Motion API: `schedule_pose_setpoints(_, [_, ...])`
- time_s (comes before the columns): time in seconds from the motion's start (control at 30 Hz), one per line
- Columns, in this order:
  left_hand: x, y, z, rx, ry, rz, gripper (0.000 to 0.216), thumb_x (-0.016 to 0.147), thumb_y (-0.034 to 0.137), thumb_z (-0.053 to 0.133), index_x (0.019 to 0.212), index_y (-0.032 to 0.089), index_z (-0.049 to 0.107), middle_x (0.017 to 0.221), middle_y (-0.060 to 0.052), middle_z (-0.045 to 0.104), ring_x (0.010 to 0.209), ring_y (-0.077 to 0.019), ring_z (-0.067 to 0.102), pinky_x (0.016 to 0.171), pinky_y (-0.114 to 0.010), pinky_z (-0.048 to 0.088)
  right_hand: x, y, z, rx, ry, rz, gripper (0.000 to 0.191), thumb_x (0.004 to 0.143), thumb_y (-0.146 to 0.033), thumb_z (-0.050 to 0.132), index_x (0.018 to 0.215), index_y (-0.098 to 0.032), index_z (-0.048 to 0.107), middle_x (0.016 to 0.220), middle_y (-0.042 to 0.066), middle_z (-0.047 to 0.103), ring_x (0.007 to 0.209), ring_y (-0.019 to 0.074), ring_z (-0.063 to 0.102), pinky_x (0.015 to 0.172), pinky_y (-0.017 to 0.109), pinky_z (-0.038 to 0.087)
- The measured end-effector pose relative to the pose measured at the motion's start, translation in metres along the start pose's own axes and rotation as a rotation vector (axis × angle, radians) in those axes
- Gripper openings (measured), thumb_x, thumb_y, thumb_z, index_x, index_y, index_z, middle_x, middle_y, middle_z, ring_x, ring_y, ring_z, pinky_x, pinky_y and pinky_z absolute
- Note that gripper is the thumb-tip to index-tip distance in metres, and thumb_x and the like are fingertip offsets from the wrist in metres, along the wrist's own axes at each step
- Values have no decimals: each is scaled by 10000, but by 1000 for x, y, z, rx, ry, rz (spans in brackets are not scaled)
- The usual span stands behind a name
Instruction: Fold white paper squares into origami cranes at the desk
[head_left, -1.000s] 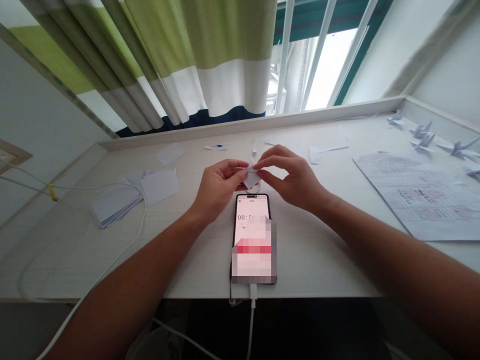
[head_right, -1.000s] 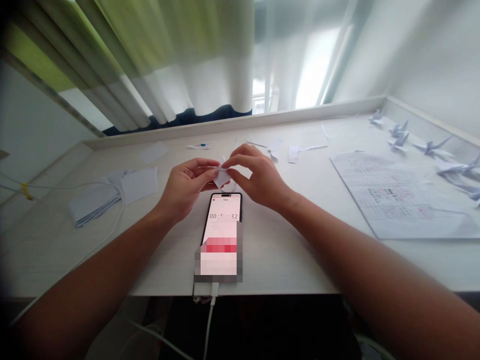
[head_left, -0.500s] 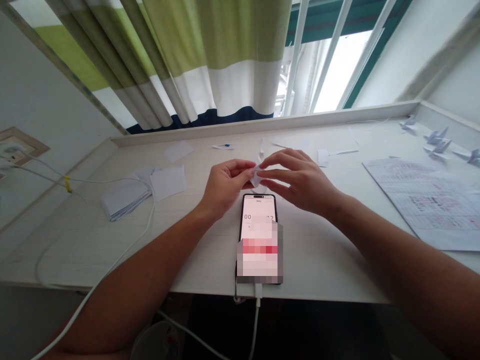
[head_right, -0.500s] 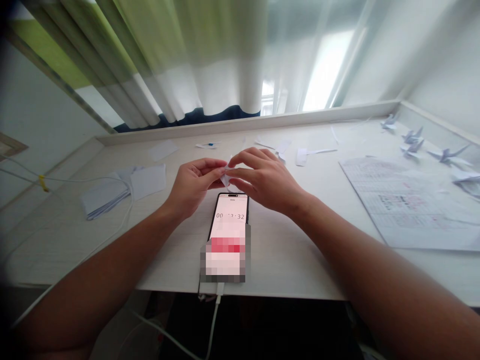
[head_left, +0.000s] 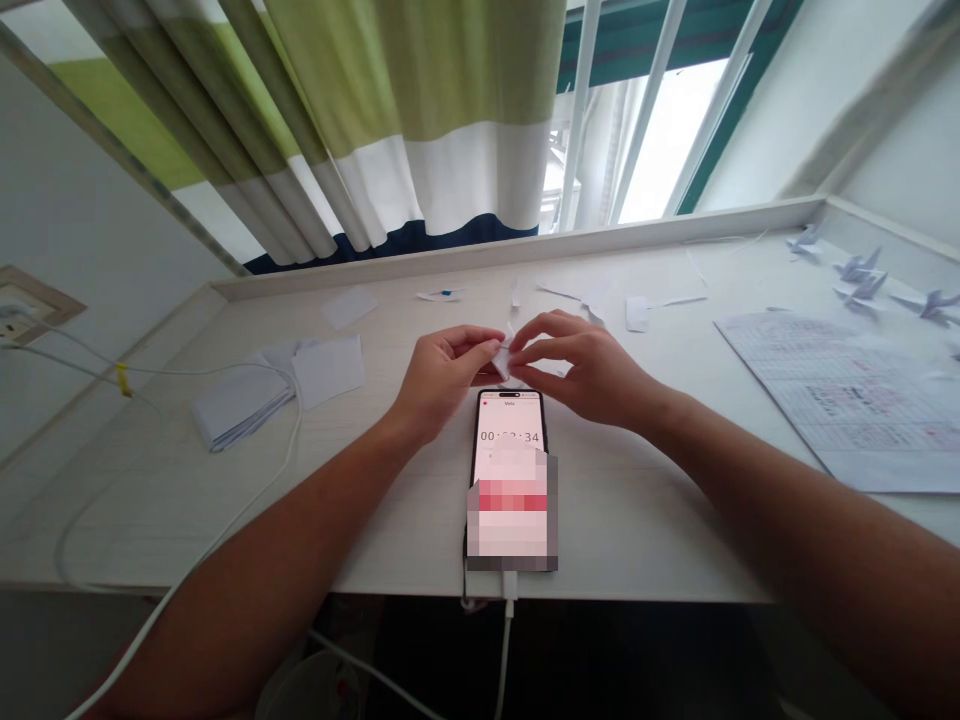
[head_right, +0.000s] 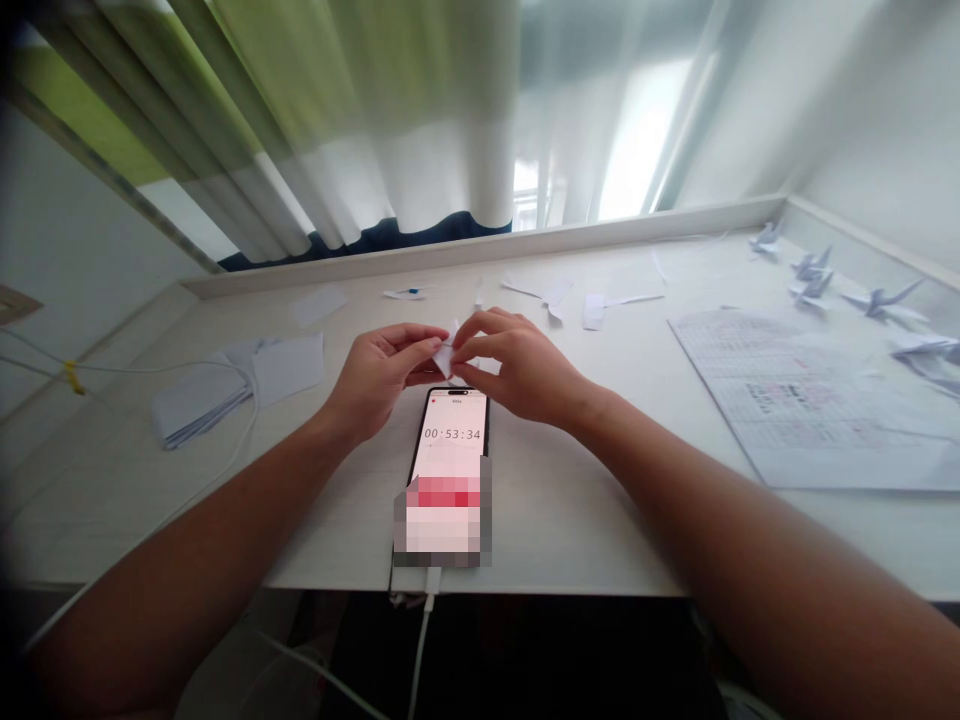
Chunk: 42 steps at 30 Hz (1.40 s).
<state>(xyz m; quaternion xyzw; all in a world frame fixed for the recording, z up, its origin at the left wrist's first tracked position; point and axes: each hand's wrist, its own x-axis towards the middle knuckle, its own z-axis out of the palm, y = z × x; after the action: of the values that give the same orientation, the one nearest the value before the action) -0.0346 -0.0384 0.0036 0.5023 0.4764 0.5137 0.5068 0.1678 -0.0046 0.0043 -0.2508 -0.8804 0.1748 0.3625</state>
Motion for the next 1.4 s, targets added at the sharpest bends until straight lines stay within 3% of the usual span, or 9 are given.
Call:
schedule_pose_setpoints(0.23, [-2,7,1,-60,-48,-21,230,877,289,731,1036,132,782,883,-69,790,773,-180,768,826,-375,660,0,-4,1,243,92,147,89,915,-269,736,868,-230,800,1026,65,752,963,233,706,886,431,565])
schedule_pose_setpoints(0.4, [-3,9,1,-56,-58,-15,231,844,225,734,1050,127,770,963,-91,804,879,-222,791,867,-405,658,2,-4,-2,323,107,217,141,905,-368,770,893,-233,808,1019,58,768,947,226,714,866,431,576])
schedule_pose_setpoints(0.63, [-3,7,3,-58,-140,41,321,845,318,805,1103,138,742,1006,-105,809,921,-241,802,876,-408,659,4,-3,1,351,250,300,226,941,-420,713,911,-199,746,921,57,780,862,211,720,812,431,609])
schedule_pose_setpoints(0.87, [-2,3,5,-10,-89,64,234,776,144,753,1010,149,736,974,-70,799,874,-218,793,846,-405,664,3,-6,6,260,273,270,144,970,-330,674,918,-198,699,879,38,750,811,190,703,768,398,613])
schedule_pose_setpoints(1.03, [-3,5,4,-19,-101,52,265,786,258,816,1012,147,733,945,-72,792,863,-216,783,823,-393,661,2,-8,5,206,232,200,117,986,-280,660,906,-197,680,892,36,712,817,178,686,745,373,607])
schedule_pose_setpoints(1.2, [-1,0,4,43,-60,114,348,778,374,878,1013,153,746,943,-76,793,828,-188,763,795,-356,654,2,-6,8,203,161,106,91,964,-296,697,1004,-215,681,1002,46,698,935,203,678,842,421,627])
schedule_pose_setpoints(1.4, [-1,-4,5,17,-33,159,292,824,400,844,972,167,749,927,-65,796,808,-172,755,770,-332,642,0,-4,13,138,195,118,272,927,-314,727,1168,-236,628,1183,81,669,1104,252,656,854,448,633])
